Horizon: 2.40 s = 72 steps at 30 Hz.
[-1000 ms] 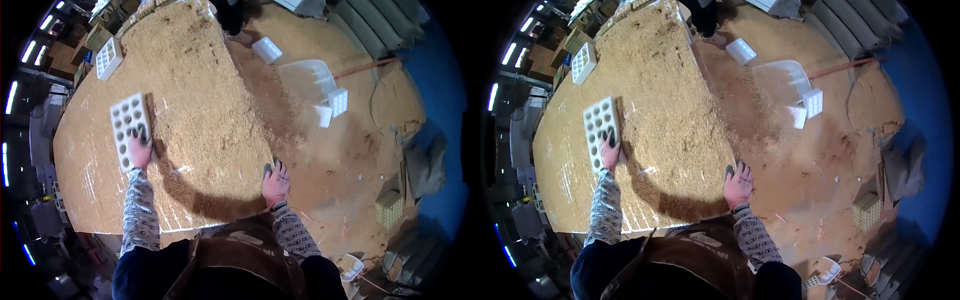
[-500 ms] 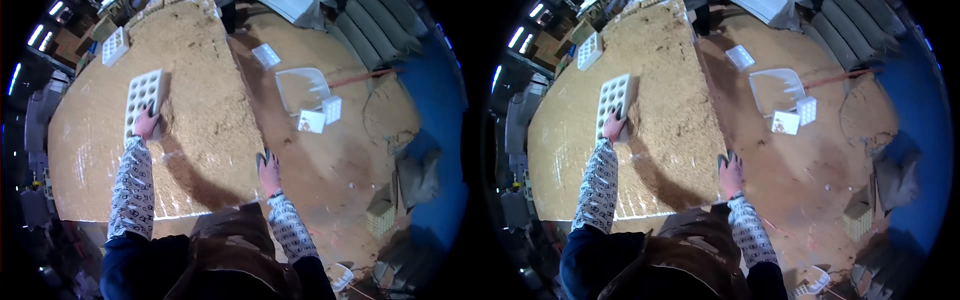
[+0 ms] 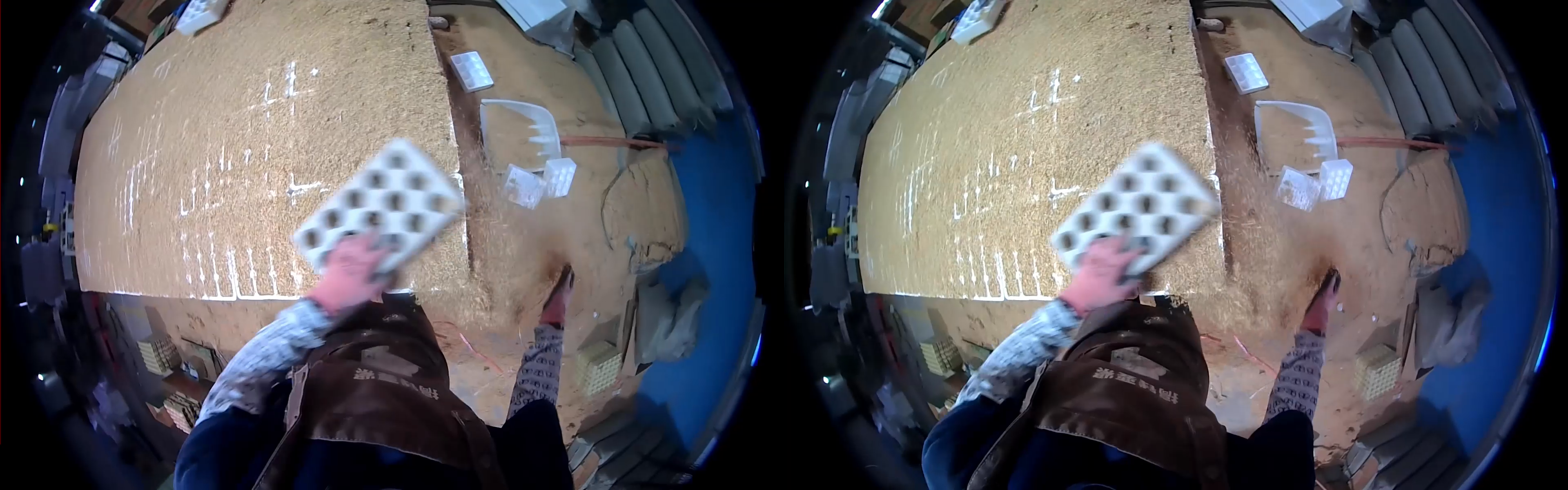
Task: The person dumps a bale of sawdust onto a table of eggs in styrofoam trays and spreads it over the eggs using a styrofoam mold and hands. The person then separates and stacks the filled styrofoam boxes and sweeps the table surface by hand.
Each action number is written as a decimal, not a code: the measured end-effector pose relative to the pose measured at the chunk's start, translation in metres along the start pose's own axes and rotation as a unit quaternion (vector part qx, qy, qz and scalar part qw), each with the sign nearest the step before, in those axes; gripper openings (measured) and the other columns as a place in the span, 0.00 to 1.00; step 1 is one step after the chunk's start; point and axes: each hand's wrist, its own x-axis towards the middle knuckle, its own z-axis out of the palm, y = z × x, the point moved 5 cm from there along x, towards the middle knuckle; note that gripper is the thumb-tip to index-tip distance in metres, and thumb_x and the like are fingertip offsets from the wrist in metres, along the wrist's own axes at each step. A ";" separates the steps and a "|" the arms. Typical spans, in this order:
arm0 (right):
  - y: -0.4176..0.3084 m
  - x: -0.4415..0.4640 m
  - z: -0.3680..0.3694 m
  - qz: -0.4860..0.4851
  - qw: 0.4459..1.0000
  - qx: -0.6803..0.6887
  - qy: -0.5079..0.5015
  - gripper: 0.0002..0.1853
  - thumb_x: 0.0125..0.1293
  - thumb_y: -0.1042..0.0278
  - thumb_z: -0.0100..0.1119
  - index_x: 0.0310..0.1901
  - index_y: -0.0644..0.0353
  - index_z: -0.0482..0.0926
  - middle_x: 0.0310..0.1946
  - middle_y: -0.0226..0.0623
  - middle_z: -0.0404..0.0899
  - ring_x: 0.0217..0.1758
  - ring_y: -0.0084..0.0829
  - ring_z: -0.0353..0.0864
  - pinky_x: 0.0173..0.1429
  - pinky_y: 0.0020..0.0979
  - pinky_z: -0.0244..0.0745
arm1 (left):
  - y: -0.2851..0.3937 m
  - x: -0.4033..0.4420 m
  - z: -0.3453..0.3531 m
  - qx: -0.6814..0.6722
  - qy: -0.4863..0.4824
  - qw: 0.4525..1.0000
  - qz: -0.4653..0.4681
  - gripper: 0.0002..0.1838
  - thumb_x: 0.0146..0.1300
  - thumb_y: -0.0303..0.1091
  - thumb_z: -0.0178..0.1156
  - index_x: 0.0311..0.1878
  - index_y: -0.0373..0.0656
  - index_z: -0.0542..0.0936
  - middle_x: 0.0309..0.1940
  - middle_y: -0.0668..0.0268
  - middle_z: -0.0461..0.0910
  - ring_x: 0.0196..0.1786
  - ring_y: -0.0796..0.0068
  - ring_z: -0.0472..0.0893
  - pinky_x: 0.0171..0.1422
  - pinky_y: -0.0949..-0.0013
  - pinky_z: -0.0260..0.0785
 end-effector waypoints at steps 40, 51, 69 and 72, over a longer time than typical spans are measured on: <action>-0.071 -0.128 0.272 -0.210 0.872 -0.425 -0.122 0.38 0.57 0.59 0.59 0.66 0.68 0.55 0.60 0.58 0.63 0.62 0.53 0.64 0.65 0.41 0.60 | -0.228 0.081 -0.106 0.119 0.215 0.969 -0.029 0.37 0.47 0.48 0.63 0.60 0.38 0.68 0.59 0.45 0.64 0.57 0.45 0.68 0.65 0.51 0.58; -0.040 -0.137 0.255 -0.159 0.822 -0.532 -0.125 0.47 0.56 0.44 0.50 0.67 0.74 0.47 0.65 0.61 0.55 0.64 0.60 0.58 0.67 0.50 0.53 | -0.511 0.173 -0.254 0.111 0.309 0.843 -0.426 0.36 0.53 0.47 0.61 0.63 0.37 0.67 0.62 0.47 0.65 0.64 0.51 0.66 0.68 0.60 0.57; -0.065 -0.136 0.270 -0.171 0.832 -0.518 -0.106 0.45 0.47 0.55 0.63 0.64 0.71 0.56 0.59 0.57 0.63 0.59 0.54 0.65 0.62 0.47 0.60 | -0.075 0.325 -0.132 0.025 0.064 0.970 0.231 0.39 0.48 0.48 0.61 0.65 0.45 0.65 0.63 0.49 0.64 0.65 0.49 0.62 0.71 0.56 0.51; -0.078 -0.136 0.276 -0.194 0.837 -0.501 -0.101 0.45 0.47 0.57 0.65 0.64 0.71 0.55 0.56 0.55 0.66 0.57 0.52 0.67 0.60 0.47 0.63 | -0.155 0.305 -0.159 0.030 0.142 0.989 -0.014 0.36 0.46 0.42 0.63 0.62 0.43 0.69 0.61 0.45 0.65 0.62 0.46 0.64 0.69 0.56 0.54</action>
